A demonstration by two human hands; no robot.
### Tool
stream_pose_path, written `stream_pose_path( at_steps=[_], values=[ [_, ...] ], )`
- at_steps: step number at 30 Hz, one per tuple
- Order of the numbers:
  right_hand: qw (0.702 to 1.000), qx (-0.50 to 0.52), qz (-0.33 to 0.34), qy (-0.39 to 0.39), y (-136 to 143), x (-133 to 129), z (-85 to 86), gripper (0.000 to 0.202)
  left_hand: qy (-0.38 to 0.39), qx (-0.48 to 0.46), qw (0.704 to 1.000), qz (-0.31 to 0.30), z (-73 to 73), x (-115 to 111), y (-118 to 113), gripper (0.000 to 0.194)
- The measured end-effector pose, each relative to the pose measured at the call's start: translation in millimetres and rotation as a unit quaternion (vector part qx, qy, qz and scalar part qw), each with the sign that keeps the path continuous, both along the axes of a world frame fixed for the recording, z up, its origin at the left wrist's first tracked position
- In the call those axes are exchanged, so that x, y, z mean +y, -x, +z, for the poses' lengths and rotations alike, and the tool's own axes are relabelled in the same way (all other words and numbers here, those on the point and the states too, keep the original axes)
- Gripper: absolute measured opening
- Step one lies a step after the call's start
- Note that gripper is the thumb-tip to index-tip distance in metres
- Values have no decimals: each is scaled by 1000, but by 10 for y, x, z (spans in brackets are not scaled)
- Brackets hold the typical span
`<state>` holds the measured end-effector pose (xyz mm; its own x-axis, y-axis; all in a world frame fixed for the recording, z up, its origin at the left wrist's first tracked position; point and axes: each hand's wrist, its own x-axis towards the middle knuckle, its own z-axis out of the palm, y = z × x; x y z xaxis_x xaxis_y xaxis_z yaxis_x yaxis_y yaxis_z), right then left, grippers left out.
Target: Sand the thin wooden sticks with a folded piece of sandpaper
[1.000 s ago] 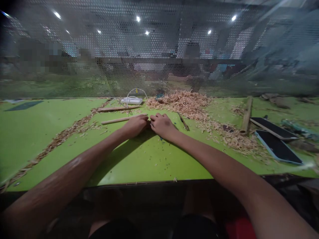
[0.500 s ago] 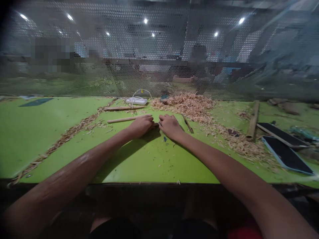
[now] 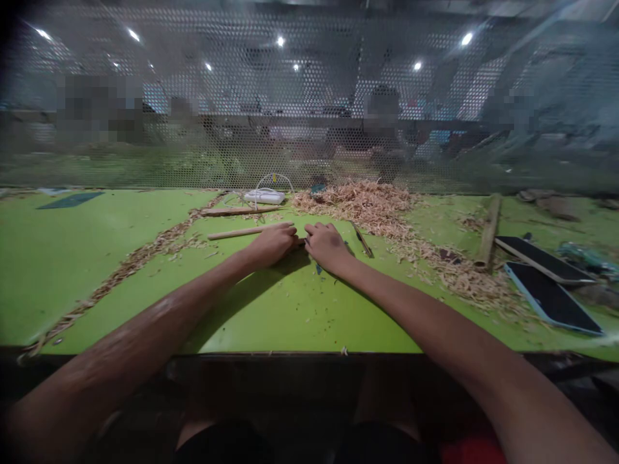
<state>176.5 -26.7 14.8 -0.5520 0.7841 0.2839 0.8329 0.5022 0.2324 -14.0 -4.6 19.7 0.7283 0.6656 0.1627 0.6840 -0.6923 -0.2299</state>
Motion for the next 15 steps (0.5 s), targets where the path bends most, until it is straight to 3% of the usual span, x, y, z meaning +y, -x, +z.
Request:
stream_pose_path(
  at_steps=[15],
  values=[
    [1000, 15, 1, 8, 108, -13, -26, 33, 10, -34, 999, -14, -33, 20, 17, 35]
  ],
)
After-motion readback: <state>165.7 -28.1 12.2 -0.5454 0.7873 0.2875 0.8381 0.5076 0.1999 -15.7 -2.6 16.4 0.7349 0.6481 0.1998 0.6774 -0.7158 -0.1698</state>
